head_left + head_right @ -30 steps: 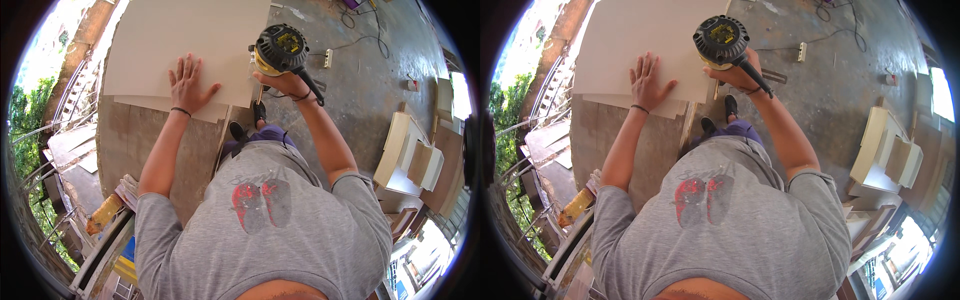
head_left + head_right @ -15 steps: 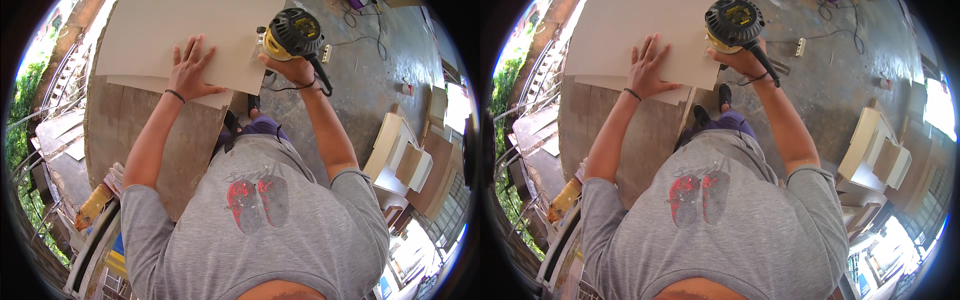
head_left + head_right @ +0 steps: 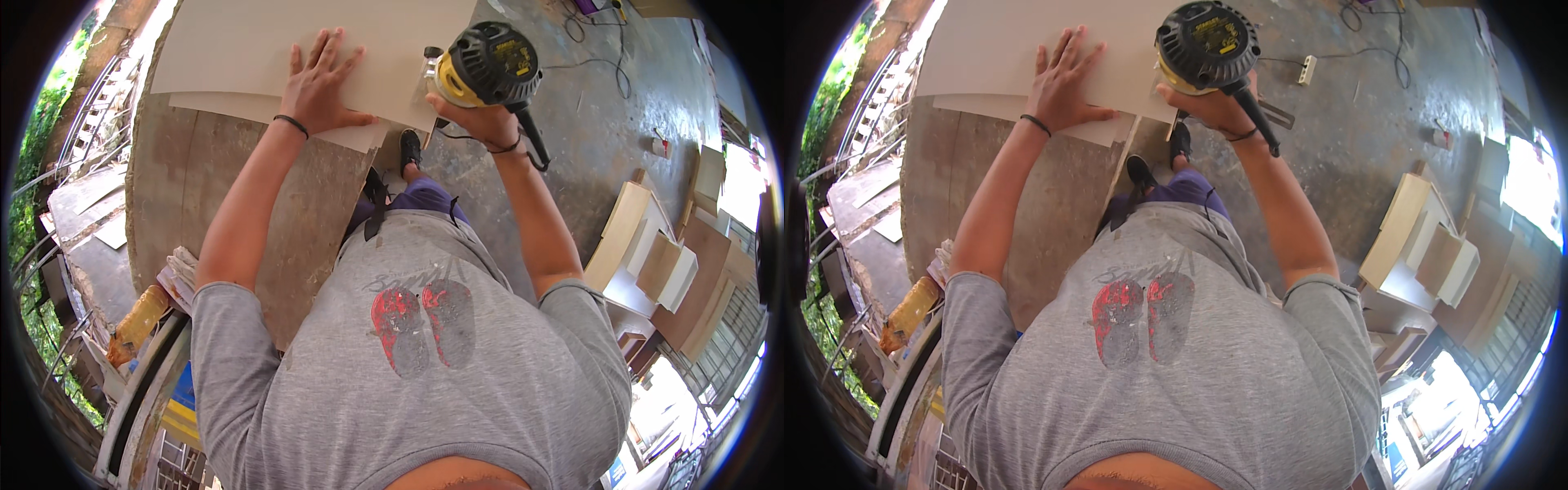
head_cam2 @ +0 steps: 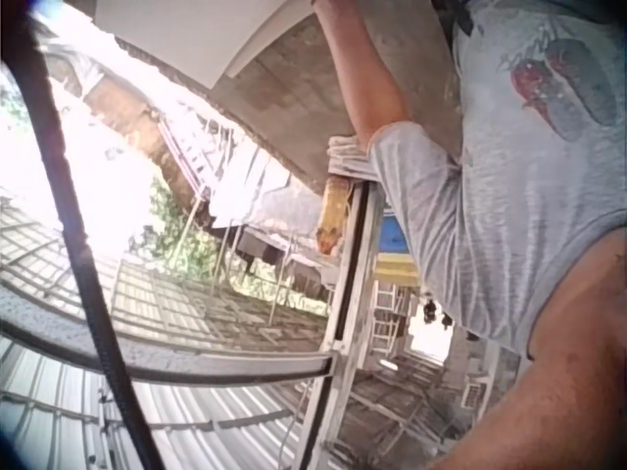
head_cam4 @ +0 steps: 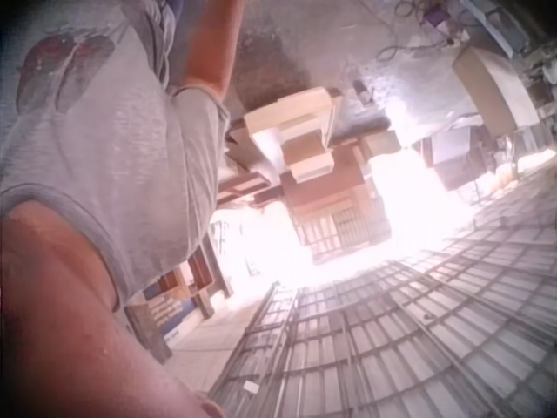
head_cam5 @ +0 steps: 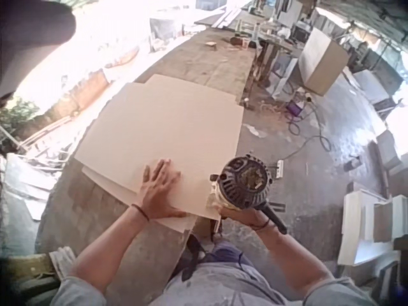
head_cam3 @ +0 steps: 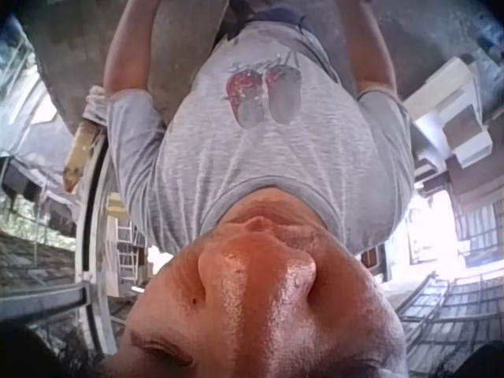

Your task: The person uses a power sander to smooth the surfaces and edges of several thin wood panels on a workbench.

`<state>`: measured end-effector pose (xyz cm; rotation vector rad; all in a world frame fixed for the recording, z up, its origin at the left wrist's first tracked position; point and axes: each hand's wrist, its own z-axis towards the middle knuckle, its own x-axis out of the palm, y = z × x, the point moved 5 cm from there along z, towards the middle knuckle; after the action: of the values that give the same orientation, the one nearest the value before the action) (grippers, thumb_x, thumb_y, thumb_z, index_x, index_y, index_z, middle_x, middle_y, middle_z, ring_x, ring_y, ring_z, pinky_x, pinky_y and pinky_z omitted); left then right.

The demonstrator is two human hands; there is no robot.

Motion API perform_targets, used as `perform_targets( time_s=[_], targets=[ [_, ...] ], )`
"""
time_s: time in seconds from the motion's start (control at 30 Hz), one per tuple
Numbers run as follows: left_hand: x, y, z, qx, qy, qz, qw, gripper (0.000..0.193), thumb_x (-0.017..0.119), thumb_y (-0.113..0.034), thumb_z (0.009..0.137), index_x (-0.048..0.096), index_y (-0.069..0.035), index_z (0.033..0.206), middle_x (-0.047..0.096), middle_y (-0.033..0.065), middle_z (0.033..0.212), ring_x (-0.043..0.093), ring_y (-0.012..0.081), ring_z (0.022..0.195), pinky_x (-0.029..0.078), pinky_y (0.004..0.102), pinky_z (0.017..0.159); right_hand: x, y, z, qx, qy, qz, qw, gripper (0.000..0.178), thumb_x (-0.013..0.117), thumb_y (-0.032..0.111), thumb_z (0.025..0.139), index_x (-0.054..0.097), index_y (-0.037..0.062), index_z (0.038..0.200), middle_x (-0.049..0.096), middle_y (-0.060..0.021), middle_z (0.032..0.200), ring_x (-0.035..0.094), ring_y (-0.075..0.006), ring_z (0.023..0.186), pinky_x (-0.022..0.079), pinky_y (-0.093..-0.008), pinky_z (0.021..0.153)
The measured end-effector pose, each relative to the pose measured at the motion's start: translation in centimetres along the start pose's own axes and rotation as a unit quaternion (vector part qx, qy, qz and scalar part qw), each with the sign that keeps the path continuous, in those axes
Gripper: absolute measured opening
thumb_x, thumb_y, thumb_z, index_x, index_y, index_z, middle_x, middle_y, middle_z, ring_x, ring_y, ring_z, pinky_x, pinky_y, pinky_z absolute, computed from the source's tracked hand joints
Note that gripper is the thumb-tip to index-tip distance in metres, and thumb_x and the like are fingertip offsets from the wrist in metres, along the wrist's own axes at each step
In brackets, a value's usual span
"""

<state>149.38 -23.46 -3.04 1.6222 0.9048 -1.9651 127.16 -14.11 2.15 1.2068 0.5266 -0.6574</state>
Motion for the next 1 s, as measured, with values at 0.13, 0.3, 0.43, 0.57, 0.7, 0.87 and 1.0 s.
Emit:
perform_targets(
  time_s=[0.13,0.3,0.43,0.57,0.7,0.87,1.0],
  targets=[
    [0.2,0.1,-0.1,0.002,-0.005,0.010,1.000,0.112,0.078,-0.069,0.053,0.039,-0.026,0.148,0.021,0.0133,0.159,0.017,0.0307,0.148,0.010,0.0609,0.116,1.2,0.7,-1.9,-0.013,0.027,0.017,0.999,0.044,0.084,0.019,0.074,0.065,0.0032,0.110,0.067,-0.0062,0.101,0.064,-0.0158,0.090,0.054,-0.0310,0.081],
    [0.6,0.4,-0.1,0.015,-0.023,0.010,1.000,0.113,0.075,-0.073,0.054,0.038,-0.026,0.149,0.019,0.0128,0.160,0.015,0.0305,0.148,0.008,0.0608,0.116,2.6,0.6,-4.4,0.012,0.031,0.080,0.996,0.043,0.083,0.018,0.075,0.065,0.0044,0.112,0.067,-0.0055,0.103,0.064,-0.0157,0.093,0.053,-0.0310,0.083],
    [0.9,0.6,0.3,0.023,-0.029,0.021,0.999,0.114,0.071,-0.078,0.054,0.037,-0.025,0.149,0.019,0.0123,0.160,0.015,0.0308,0.148,0.008,0.0602,0.117,3.5,0.2,-6.1,0.006,0.046,0.047,0.998,0.041,0.082,0.020,0.077,0.065,0.0064,0.112,0.067,-0.0043,0.103,0.064,-0.0157,0.091,0.053,-0.0315,0.082],
    [0.9,0.6,0.6,0.027,-0.018,0.020,0.999,0.114,0.067,-0.082,0.056,0.038,-0.022,0.149,0.018,0.0142,0.160,0.012,0.0309,0.149,0.005,0.0622,0.116,6.2,-2.4,-9.6,0.003,0.044,0.028,0.999,0.043,0.081,0.026,0.079,0.064,0.0078,0.114,0.067,-0.0010,0.102,0.062,-0.0152,0.094,0.049,-0.0333,0.089],
    [1.6,-1.0,1.4,-0.048,0.017,-0.047,0.998,0.110,0.065,-0.080,0.061,0.042,-0.015,0.146,0.019,0.0169,0.159,0.010,0.0348,0.149,0.003,0.0722,0.109,4.0,0.4,-12.4,0.092,-0.003,0.230,0.969,0.062,0.083,0.027,0.076,0.054,0.0082,0.127,0.060,-0.0047,0.118,0.056,-0.0180,0.108,0.045,-0.0349,0.097],
    [3.1,-10.0,1.8,-0.097,0.015,-0.069,0.993,0.093,0.069,-0.064,0.070,0.043,-0.015,0.144,0.020,0.0156,0.159,0.010,0.0397,0.148,0.002,0.0775,0.104,-1.8,3.6,-11.2,-0.021,-0.039,0.021,0.999,0.068,0.086,0.017,0.070,0.051,0.0041,0.128,0.057,-0.0082,0.119,0.056,-0.0202,0.109,0.046,-0.0351,0.097],
    [4.1,-10.1,0.8,-0.062,-0.035,-0.086,0.994,0.085,0.069,-0.045,0.068,0.043,-0.015,0.144,0.016,0.0150,0.160,0.005,0.0404,0.148,-0.002,0.0765,0.104,-4.7,1.3,-11.1,0.076,-0.104,0.113,0.985,0.059,0.085,0.009,0.069,0.057,0.0012,0.121,0.063,-0.0086,0.112,0.063,-0.0181,0.098,0.053,-0.0317,0.086]
  ],
)
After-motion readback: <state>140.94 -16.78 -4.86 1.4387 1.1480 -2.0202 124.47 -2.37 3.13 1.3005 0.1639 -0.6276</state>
